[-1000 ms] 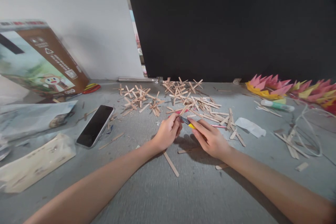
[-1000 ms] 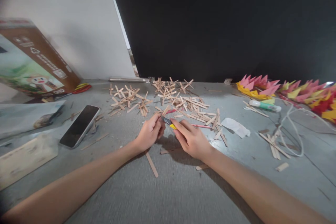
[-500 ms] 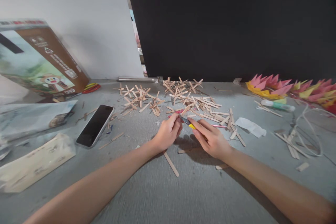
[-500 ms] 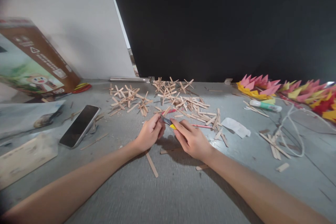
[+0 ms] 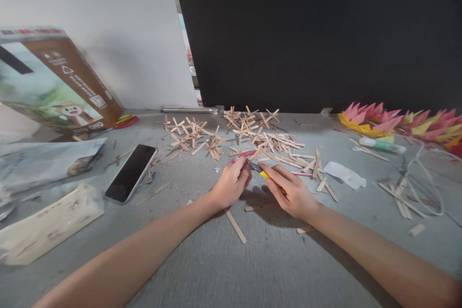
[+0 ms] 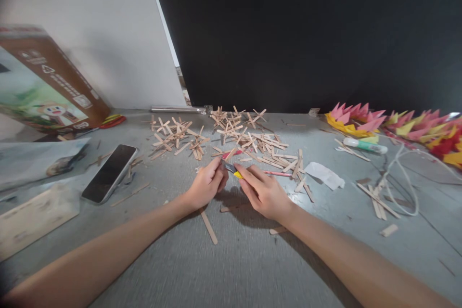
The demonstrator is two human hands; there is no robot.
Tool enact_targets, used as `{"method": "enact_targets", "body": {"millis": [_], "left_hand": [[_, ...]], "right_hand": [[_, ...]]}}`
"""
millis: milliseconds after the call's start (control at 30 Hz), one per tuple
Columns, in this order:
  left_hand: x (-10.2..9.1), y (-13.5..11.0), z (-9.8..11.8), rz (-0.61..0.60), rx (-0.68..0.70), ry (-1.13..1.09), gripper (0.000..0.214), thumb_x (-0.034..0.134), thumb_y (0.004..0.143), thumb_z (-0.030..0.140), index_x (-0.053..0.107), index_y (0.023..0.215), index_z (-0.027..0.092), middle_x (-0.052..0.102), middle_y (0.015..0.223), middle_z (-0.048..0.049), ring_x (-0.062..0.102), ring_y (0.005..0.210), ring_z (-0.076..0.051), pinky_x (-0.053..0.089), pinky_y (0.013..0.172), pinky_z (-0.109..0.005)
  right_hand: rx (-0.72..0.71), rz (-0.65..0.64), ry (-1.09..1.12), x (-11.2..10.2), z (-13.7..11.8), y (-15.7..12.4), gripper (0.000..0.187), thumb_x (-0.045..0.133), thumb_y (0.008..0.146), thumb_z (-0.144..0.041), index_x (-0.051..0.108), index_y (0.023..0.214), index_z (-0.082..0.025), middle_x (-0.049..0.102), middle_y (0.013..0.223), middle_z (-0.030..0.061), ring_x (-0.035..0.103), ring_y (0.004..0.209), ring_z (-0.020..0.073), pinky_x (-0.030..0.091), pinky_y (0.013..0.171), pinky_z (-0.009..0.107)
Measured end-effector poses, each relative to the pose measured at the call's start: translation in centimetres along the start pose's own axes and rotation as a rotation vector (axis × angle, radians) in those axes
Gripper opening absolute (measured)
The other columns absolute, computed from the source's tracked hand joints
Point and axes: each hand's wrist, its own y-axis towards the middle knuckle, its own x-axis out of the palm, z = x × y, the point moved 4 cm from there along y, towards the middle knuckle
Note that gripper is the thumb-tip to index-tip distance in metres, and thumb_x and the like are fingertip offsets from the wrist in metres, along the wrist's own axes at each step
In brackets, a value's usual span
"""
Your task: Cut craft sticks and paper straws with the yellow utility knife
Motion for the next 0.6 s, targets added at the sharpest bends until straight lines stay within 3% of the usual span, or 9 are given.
{"method": "enact_targets", "body": {"millis": [600], "left_hand": [[0.09, 0.04, -0.26, -0.006, 0.009, -0.035, 0.027, 0.034, 0.107, 0.029, 0.036, 0.081, 0.025, 0.051, 0.054, 0.0081, 0.048, 0.048, -0.011, 0.04, 0.056, -0.023]], "right_hand": [[-0.022, 0.014, 0.002, 0.13, 0.03, -0.01, 0.051, 0.042, 0.11, -0.024, 0.039, 0.16, -0.027, 0.065, 0.107, 0.0105, 0.068, 0.091, 0.021, 0.061, 0.082, 0.034]]}}
